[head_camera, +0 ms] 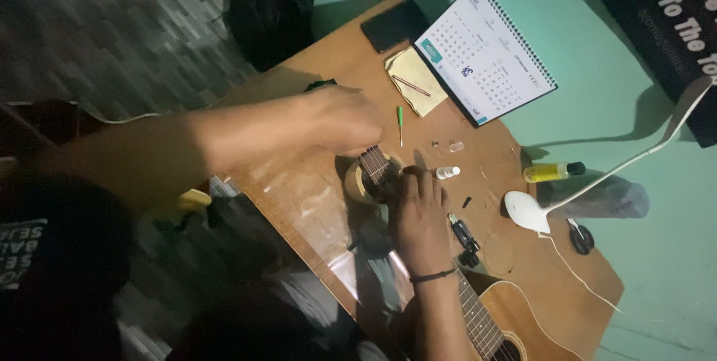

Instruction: The person is replacing the strings on an acoustic guitar, which involves threading the strings through the bridge, securing them with pins, and winding them around the tuning pegs.

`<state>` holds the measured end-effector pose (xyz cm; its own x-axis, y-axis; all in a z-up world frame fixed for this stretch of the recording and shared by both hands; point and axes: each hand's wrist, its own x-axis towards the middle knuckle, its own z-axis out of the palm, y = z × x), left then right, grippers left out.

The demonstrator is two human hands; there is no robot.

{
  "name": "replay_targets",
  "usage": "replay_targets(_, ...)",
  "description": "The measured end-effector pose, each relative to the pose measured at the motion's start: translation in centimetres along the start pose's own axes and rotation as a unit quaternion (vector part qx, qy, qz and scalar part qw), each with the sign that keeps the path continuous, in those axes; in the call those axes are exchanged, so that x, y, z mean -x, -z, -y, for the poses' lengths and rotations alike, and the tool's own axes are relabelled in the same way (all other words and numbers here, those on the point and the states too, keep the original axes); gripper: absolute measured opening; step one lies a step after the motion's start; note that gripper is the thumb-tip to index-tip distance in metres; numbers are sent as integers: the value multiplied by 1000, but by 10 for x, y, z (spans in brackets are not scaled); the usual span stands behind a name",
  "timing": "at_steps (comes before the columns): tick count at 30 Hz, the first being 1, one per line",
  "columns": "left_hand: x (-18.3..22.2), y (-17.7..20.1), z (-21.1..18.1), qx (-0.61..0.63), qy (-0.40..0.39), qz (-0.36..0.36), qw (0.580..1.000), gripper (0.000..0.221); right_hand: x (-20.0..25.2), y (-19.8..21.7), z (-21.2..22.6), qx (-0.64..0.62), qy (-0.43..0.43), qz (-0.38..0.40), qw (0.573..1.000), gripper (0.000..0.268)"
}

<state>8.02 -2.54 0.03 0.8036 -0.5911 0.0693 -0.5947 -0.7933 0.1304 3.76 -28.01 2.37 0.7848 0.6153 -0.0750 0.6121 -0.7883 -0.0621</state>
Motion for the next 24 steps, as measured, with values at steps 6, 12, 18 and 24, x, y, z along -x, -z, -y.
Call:
replay_targets(6,-5,-19,4,-95,-103,-44,989,8,2,-41,-18,69,7,-30,997,36)
replay_targets(12,13,1,-5,-156,-164,-138,964,9,1,-57,-18,57,-21,-48,997,28)
replay_targets(18,6,-12,3,-131,-189,-179,957,16,3,-37,-5,4,-39,-35,999,27)
replay_targets(24,8,-1,7,-145,-181,-149,961,17,-8,-32,-5,-46,-40,-49,997,19)
